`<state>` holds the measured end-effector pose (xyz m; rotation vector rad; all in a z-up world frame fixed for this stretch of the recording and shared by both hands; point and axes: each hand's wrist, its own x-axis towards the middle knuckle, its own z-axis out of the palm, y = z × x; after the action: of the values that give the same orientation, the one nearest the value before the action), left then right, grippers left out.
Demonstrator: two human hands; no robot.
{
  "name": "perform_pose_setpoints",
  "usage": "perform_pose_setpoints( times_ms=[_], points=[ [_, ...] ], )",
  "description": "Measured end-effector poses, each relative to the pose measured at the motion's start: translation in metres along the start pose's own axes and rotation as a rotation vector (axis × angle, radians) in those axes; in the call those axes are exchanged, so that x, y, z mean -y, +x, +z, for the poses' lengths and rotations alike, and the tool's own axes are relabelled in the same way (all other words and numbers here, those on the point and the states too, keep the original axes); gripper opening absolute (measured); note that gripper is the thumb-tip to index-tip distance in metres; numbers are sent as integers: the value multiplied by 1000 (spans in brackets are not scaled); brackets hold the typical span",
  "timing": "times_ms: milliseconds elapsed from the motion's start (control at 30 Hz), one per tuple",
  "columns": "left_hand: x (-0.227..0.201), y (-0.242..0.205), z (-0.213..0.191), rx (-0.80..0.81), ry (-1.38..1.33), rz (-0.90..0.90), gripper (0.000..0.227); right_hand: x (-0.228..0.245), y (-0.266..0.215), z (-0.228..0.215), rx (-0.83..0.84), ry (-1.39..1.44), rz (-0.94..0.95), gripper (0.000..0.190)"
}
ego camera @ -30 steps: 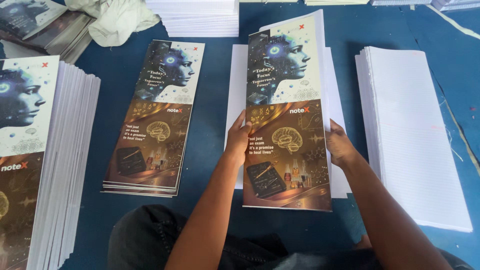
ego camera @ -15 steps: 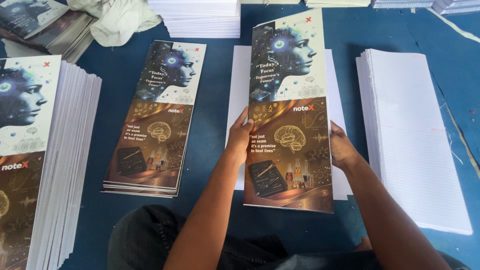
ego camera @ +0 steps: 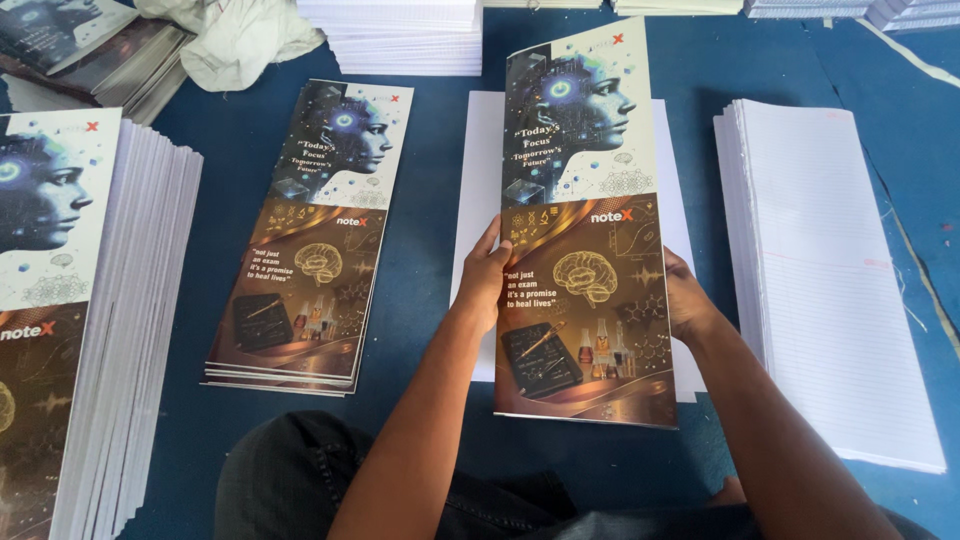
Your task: The person assembles notebooks by placing printed covers over stacks of blank pages, folding the covers around the pages, and stacking the completed notebooks. The person repeats this process multiple times, handling covers and page stacks by hand.
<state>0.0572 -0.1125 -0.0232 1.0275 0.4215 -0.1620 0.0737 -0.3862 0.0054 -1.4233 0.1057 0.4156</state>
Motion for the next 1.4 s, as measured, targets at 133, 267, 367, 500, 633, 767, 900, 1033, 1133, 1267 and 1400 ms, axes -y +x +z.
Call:
perform_pose_setpoints(
  times_ms=[133, 267, 367, 500, 633, 767, 900, 1033, 1133, 1267, 1400],
  points=[
    [-2, -1, 2, 49, -30, 68, 52, -3, 2, -1, -40, -86, -15, 28],
    [-5, -2, 4, 75, -28, 60, 55, -9, 5, -6, -49, -76, -34, 24],
    [-8, -3, 6, 98, -8, 57, 56, -14, 10, -9, -88, -40, -5, 22],
    [-11, -4, 13, 109, -15, 114, 60, -21, 15, -18, -68, -16, -49, 22],
    [-11, -7, 18, 150, 42, 151, 61, -29, 20, -27, -89, -32, -64, 24],
    [-7, -3, 20, 164, 66, 110, 72, -33, 24, -36, -119, -59, -36, 26],
    [1, 3, 14, 218, 41, 147, 86, -34, 24, -35, -99, -11, -38, 27],
    [3, 5, 13, 166, 33, 120, 90, -27, 18, -26, -58, -54, -49, 30],
    [2, 2, 15, 144, -7, 127, 88, -24, 16, -20, -21, -16, -74, 30],
    [1, 2, 20, 92, -23, 142, 85, -28, 18, -18, -39, -62, -50, 36],
    [4, 10, 18, 28, 76, 108, 83, -40, 22, -20, 28, 15, -57, 44]
  ],
)
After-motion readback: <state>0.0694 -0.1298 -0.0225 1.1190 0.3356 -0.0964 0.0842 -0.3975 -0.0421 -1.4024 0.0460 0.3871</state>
